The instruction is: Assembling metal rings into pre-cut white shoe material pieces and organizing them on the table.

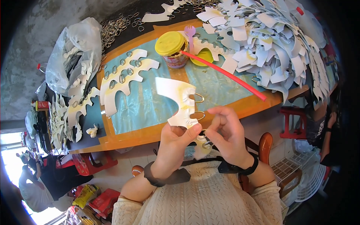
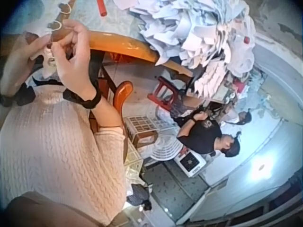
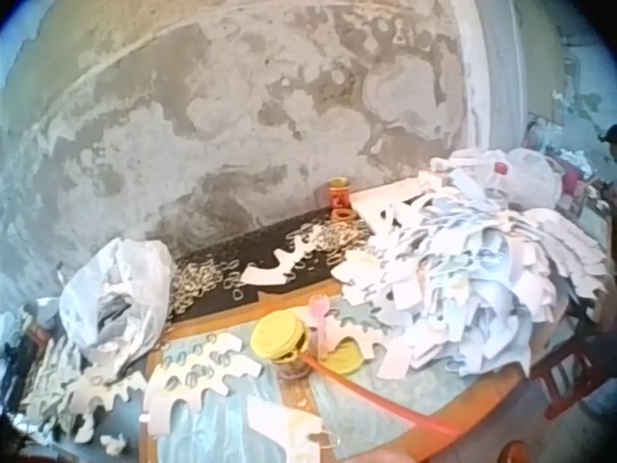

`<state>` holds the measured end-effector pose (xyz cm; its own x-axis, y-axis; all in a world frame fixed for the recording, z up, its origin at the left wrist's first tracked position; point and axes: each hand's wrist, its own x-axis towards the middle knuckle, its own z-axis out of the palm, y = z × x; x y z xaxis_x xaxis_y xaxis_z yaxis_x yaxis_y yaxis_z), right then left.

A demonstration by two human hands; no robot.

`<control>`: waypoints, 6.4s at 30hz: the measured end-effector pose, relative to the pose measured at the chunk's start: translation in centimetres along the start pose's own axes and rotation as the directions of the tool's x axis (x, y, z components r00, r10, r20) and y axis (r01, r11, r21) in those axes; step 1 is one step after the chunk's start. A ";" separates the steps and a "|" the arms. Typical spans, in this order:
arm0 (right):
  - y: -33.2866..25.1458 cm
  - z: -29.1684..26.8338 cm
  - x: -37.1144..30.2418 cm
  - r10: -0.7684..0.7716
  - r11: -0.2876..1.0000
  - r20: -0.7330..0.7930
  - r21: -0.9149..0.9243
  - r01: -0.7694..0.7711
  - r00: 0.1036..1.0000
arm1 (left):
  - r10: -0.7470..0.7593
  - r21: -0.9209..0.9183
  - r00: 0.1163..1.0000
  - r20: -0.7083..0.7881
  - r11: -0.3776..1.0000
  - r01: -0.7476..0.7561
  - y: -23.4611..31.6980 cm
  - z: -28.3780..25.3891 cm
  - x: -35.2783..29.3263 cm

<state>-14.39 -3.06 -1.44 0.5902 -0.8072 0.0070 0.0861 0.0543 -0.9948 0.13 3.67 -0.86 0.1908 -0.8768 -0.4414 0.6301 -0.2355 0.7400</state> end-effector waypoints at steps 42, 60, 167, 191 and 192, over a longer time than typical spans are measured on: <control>-2.5 -1.1 0.2 -0.122 0.937 -0.008 -0.330 0.112 0.993 | 0.584 0.632 0.803 0.116 0.580 -0.513 -1.1 0.2 -0.8; -2.7 -0.5 -0.2 -0.195 0.852 -0.066 -0.505 0.136 0.979 | 0.741 0.629 0.620 0.258 0.359 -0.690 -1.9 -0.2 -0.4; -1.2 -1.2 0.4 0.019 0.983 0.108 -0.183 0.001 0.994 | 0.029 0.214 0.985 0.169 0.975 -0.065 -0.7 -0.6 -0.1; -1.2 -1.0 1.4 -0.233 0.890 0.076 -0.385 0.245 0.969 | 0.191 0.411 0.949 0.251 0.867 -0.283 0.5 0.2 -0.4; -1.2 -1.0 1.4 -0.237 0.889 0.079 -0.384 0.249 0.968 | 0.195 0.412 0.948 0.250 0.865 -0.287 0.6 0.2 -0.4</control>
<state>-14.45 -4.79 -0.38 0.6142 -0.7482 0.2508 -0.0847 -0.3785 -0.9217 0.31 3.84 -0.15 0.1154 -0.9823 -0.1472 0.1801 -0.1251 0.9757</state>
